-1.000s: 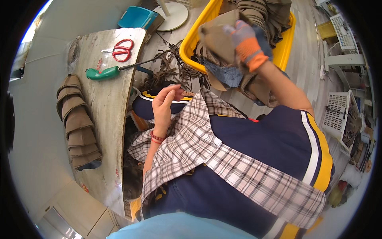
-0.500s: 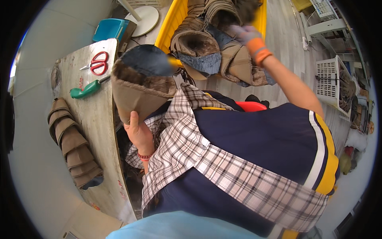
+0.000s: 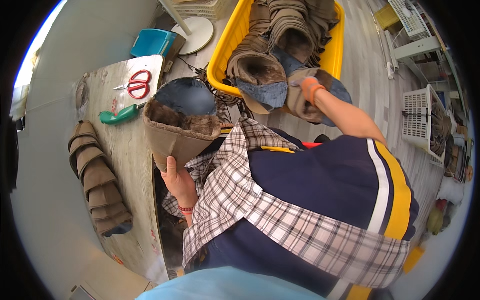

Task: The person uses a green electric trimmer to trim the edges of beige shoe uppers. They pick up each upper from a yellow basket, trim the edges, and place the finished pieces on a nearby table.

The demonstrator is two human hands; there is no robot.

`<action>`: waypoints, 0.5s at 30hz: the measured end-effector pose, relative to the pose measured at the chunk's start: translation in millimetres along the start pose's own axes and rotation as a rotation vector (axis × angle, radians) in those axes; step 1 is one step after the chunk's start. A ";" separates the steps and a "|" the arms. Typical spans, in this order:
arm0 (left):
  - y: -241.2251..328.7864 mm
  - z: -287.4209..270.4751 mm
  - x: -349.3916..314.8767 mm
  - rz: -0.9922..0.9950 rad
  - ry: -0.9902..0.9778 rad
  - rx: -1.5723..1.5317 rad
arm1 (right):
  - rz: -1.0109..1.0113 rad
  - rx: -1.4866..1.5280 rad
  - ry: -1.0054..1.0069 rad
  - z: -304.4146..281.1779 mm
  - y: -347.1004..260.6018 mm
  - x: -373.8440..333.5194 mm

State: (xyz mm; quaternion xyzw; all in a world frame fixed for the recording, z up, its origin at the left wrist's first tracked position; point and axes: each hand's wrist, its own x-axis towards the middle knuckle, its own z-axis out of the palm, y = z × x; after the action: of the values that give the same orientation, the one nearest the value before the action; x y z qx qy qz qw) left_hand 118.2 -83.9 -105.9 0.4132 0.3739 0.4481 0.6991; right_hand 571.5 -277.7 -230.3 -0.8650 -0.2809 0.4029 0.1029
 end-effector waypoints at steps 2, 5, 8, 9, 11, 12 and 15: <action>1.6 -0.1 -2.0 0.002 0.014 -0.033 | -0.341 0.033 0.063 -10.8 12.4 -15.0; 5.2 -1.7 -1.5 -0.001 0.011 -0.046 | 0.135 1.041 0.244 -62.0 9.9 -53.4; 7.1 6.1 1.3 0.005 0.005 -0.004 | -0.022 0.927 0.406 -103.2 -63.3 -109.8; 10.6 17.0 2.6 0.031 0.004 0.044 | -0.089 0.915 0.409 -107.4 -87.0 -123.0; 11.6 26.0 4.3 -0.001 -0.053 0.032 | -0.245 0.931 0.370 -100.4 -128.8 -127.9; 13.9 30.6 6.5 -0.017 -0.112 0.030 | -0.293 0.853 0.305 -91.1 -158.7 -134.1; 19.8 43.4 12.0 -0.037 -0.253 -0.048 | -0.492 0.710 -0.067 -47.5 -228.4 -143.7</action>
State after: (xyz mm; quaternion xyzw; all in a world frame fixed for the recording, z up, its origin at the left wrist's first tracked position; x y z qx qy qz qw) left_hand 154.5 -78.1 -73.3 0.4424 0.2794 0.3883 0.7586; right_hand 440.9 -169.6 -14.9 -0.6695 -0.3257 0.4659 0.4781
